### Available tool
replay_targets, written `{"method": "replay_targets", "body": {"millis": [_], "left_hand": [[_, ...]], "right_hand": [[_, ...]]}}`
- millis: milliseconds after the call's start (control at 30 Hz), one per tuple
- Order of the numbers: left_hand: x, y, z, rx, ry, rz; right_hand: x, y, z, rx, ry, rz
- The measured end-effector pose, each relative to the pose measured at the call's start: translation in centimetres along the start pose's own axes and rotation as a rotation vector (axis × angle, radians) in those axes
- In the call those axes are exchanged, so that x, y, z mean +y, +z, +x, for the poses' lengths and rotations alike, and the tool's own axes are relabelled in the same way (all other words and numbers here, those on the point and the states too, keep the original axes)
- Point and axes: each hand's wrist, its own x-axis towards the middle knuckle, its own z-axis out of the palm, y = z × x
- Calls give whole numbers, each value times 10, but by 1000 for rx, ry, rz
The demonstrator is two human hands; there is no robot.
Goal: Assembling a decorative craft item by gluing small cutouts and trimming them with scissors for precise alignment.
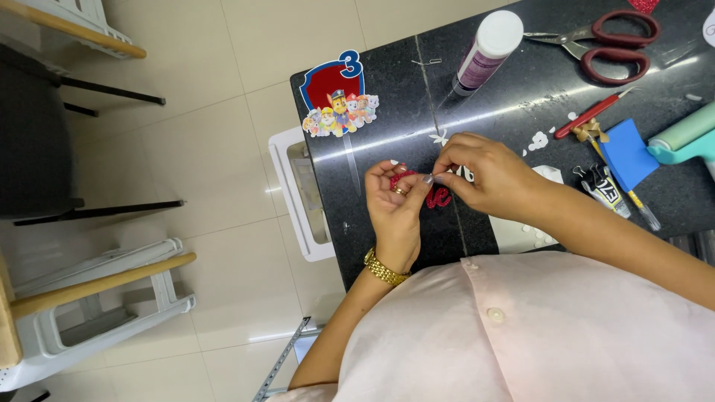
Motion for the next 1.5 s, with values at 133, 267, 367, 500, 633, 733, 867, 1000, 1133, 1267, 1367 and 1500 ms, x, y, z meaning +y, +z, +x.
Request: {"method": "replay_targets", "body": {"millis": [133,267,367,500,633,733,867,1000,1133,1267,1367,1500], "left_hand": [[-5,-1,1,24,-30,11],[-12,-1,1,55,-38,34],[-33,-16,15,56,68,117],[-22,-25,40,-11,268,374],[-16,-14,69,-198,522,838],[-33,-4,86,-240,500,921],[-36,11,88,-235,374,992],[-33,14,91,-235,344,1008],[-32,14,92,-226,299,1003],[-32,13,93,-229,286,974],[-40,10,96,-225,287,989],[-38,11,94,-228,290,989]], "right_hand": [[6,7,-6,-16,-23,-60],[11,15,-16,-73,33,-65],[22,14,-22,-94,96,-39],[58,-5,-14,-72,203,-131],[89,-6,6,-23,250,-158],[91,-2,22,-81,221,-209],[82,-1,41,-261,208,-305],[78,-4,52,-407,221,-412],[74,-5,58,-521,246,-440],[65,-6,62,-553,231,-470],[83,1,57,-534,193,-520],[87,3,54,-509,172,-537]]}}
